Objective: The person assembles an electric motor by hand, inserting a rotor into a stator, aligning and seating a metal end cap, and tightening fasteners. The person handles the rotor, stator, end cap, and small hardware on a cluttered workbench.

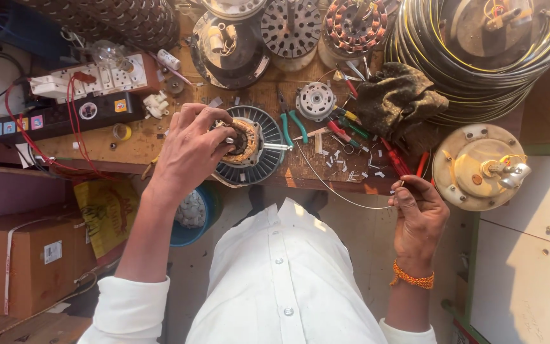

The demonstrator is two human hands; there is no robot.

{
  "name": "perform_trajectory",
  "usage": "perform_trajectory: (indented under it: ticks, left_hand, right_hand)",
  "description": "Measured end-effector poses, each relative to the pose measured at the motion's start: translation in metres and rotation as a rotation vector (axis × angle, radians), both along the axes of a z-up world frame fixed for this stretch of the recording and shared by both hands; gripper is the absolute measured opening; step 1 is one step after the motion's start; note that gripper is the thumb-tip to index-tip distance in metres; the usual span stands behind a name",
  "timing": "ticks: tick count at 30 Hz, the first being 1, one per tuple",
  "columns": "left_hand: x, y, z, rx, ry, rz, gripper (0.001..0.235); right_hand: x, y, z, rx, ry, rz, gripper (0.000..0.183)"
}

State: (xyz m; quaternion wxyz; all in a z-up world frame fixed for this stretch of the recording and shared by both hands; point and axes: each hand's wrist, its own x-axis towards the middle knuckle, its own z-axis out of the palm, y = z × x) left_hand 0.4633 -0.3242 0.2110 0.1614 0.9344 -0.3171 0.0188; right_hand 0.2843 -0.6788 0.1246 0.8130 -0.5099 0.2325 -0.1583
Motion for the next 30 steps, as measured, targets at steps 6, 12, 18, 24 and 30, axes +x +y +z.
perform_trajectory:
  ticks: [6,12,18,24,30]
  left_hand:
    - [0.003,0.008,-0.006,0.005,-0.039,-0.078,0.023]
    - [-0.004,0.034,-0.009,-0.229,-0.089,0.062,0.038]
    - [-0.043,0.087,0.004,-0.54,-0.005,0.371,0.044]
    - [-0.078,0.124,-0.027,-0.439,-0.056,0.522,0.049]
    - [-0.118,0.139,-0.063,-0.587,0.076,0.686,0.05]
  right_hand:
    - [0.002,-0.004,-0.001,-0.073,-0.016,-0.01,0.027]
    - [-0.007,-0.014,-0.012,0.029,-0.14,-0.016,0.026]
    - [-0.011,-0.029,-0.025,0.648,-0.254,0.073,0.024]
    - [0.005,-0.016,-0.02,0.85,-0.217,0.18,0.025]
    - [0.022,0.018,0.002,0.839,-0.126,0.263,0.022]
